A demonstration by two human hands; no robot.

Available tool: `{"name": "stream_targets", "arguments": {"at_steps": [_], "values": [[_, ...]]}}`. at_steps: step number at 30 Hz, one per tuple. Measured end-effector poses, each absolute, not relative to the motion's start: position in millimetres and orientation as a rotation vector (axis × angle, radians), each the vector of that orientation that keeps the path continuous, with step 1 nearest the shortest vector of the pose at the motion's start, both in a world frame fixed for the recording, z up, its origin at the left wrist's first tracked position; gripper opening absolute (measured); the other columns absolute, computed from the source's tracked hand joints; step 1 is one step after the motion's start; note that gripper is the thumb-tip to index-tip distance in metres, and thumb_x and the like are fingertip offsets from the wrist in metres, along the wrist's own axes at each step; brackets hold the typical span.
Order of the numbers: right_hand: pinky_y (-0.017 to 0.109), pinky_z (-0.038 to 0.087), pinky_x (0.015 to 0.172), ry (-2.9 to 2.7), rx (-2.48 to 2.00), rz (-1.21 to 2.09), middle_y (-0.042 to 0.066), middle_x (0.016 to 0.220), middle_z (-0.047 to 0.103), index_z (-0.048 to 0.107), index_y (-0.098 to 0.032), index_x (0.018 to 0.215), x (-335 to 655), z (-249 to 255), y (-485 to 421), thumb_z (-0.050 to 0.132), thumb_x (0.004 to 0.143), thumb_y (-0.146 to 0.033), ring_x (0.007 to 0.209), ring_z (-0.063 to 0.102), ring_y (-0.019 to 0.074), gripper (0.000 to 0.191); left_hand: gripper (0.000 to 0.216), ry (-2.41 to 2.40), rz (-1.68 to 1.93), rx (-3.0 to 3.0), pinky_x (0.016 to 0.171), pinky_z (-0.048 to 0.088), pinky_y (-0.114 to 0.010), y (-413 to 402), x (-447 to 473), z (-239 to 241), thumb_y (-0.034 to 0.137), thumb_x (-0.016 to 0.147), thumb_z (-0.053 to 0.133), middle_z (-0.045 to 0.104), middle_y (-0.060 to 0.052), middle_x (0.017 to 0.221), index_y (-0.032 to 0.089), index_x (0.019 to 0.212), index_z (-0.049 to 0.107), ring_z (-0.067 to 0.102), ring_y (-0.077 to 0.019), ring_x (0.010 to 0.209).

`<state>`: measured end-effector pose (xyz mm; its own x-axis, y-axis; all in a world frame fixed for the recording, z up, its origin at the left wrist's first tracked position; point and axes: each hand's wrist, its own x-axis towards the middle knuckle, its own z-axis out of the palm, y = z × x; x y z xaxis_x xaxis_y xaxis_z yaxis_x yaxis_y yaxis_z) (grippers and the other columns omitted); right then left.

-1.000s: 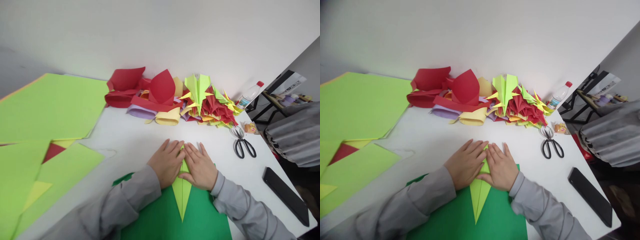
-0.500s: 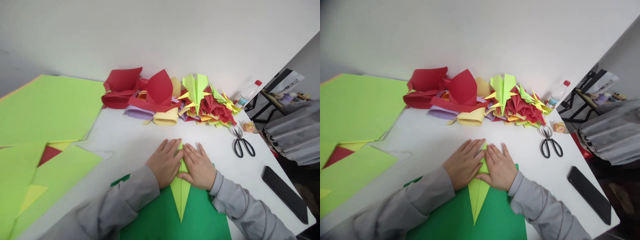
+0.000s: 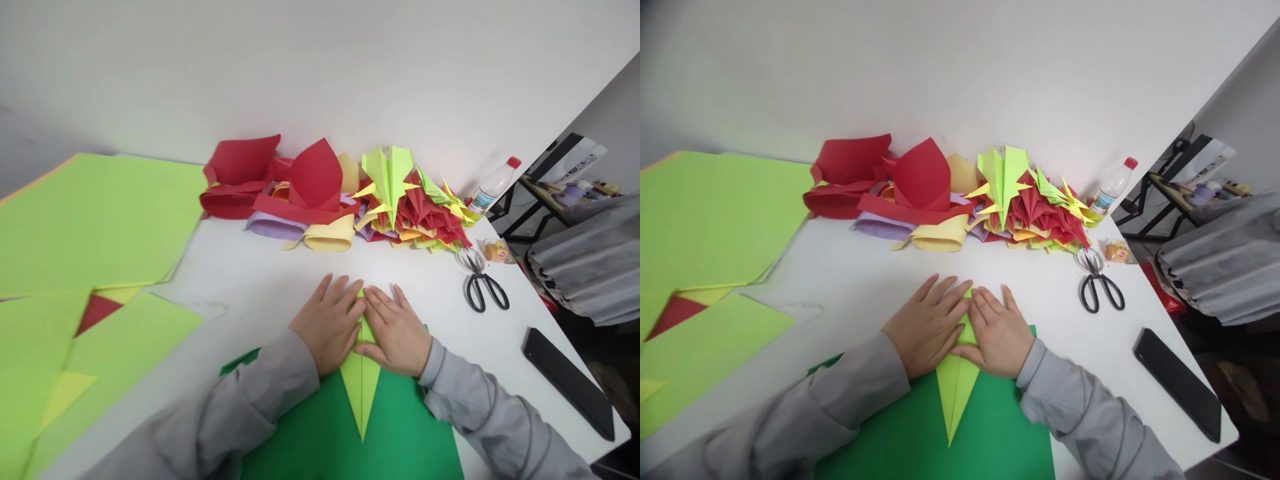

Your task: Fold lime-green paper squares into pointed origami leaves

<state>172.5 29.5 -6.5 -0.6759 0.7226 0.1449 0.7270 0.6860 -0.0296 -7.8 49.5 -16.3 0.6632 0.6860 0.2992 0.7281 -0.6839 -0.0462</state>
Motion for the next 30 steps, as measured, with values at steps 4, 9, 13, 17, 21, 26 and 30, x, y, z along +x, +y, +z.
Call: {"name": "stream_targets", "arguments": {"at_steps": [4,9,13,17,21,26,30], "values": [[0.058,0.019,0.112,-2.746,-1.199,-0.018,0.022,0.144,0.040,0.040,-0.002,0.136,172.8,-5.7,29.9,0.033,0.093,-0.058,0.137,0.031,0.0306,0.071,0.041,-1.199,-0.444,-2.675,0.106,0.028,-0.056,48.5,-7.3,-19.0,0.034,0.083,0.045,0.056,-0.018,0.130,0.009,0.108,0.065,0.043,-0.0399,0.124],[0.058,0.019,0.112,-2.753,-1.204,0.017,0.021,0.145,0.038,0.038,-0.005,0.138,174.0,-6.2,30.2,0.035,0.093,-0.056,0.138,0.030,0.0297,0.068,0.040,-1.174,-0.522,-2.674,0.104,0.032,-0.052,47.1,-7.4,-23.2,0.031,0.085,0.042,0.060,-0.020,0.123,0.007,0.107,0.064,0.046,-0.0361,0.121],[0.058,0.020,0.112,-2.753,-1.200,0.015,0.021,0.146,0.038,0.038,-0.006,0.139,174.4,-6.8,30.0,0.038,0.093,-0.054,0.139,0.028,0.0295,0.066,0.040,-1.131,-0.589,-2.706,0.104,0.033,-0.049,48.7,-8.8,-26.6,0.028,0.085,0.040,0.060,-0.019,0.122,0.006,0.110,0.062,0.048,-0.0321,0.120],[0.058,0.018,0.112,-2.761,-1.213,0.039,0.021,0.147,0.036,0.037,-0.005,0.139,173.8,-6.1,30.1,0.037,0.093,-0.055,0.140,0.026,0.0298,0.067,0.041,-1.114,-0.589,-2.739,0.104,0.032,-0.049,50.8,-10.5,-29.2,0.028,0.086,0.038,0.059,-0.020,0.124,0.006,0.112,0.061,0.046,-0.0317,0.122],[0.058,0.017,0.113,-2.764,-1.214,0.079,0.022,0.146,0.036,0.038,-0.006,0.138,173.2,-3.9,31.3,0.036,0.093,-0.056,0.139,0.027,0.0301,0.068,0.042,-1.118,-0.567,-2.756,0.105,0.031,-0.049,51.4,-11.1,-30.1,0.028,0.086,0.038,0.058,-0.020,0.125,0.004,0.113,0.060,0.046,-0.0319,0.122],[0.057,0.019,0.112,-2.765,-1.193,0.055,0.022,0.143,0.040,0.041,-0.005,0.135,173.6,-2.2,32.7,0.038,0.092,-0.056,0.137,0.031,0.0302,0.067,0.042,-1.139,-0.546,-2.740,0.106,0.029,-0.050,49.9,-9.8,-27.3,0.029,0.087,0.037,0.057,-0.020,0.127,0.005,0.112,0.061,0.045,-0.0322,0.124],[0.057,0.020,0.113,-2.775,-1.162,0.004,0.021,0.143,0.042,0.042,-0.005,0.134,173.9,-2.3,32.5,0.037,0.093,-0.055,0.136,0.033,0.0301,0.065,0.042,-1.152,-0.519,-2.718,0.107,0.029,-0.050,48.5,-9.4,-24.5,0.030,0.087,0.037,0.057,-0.019,0.127,0.007,0.112,0.062,0.045,-0.0323,0.124]]}}
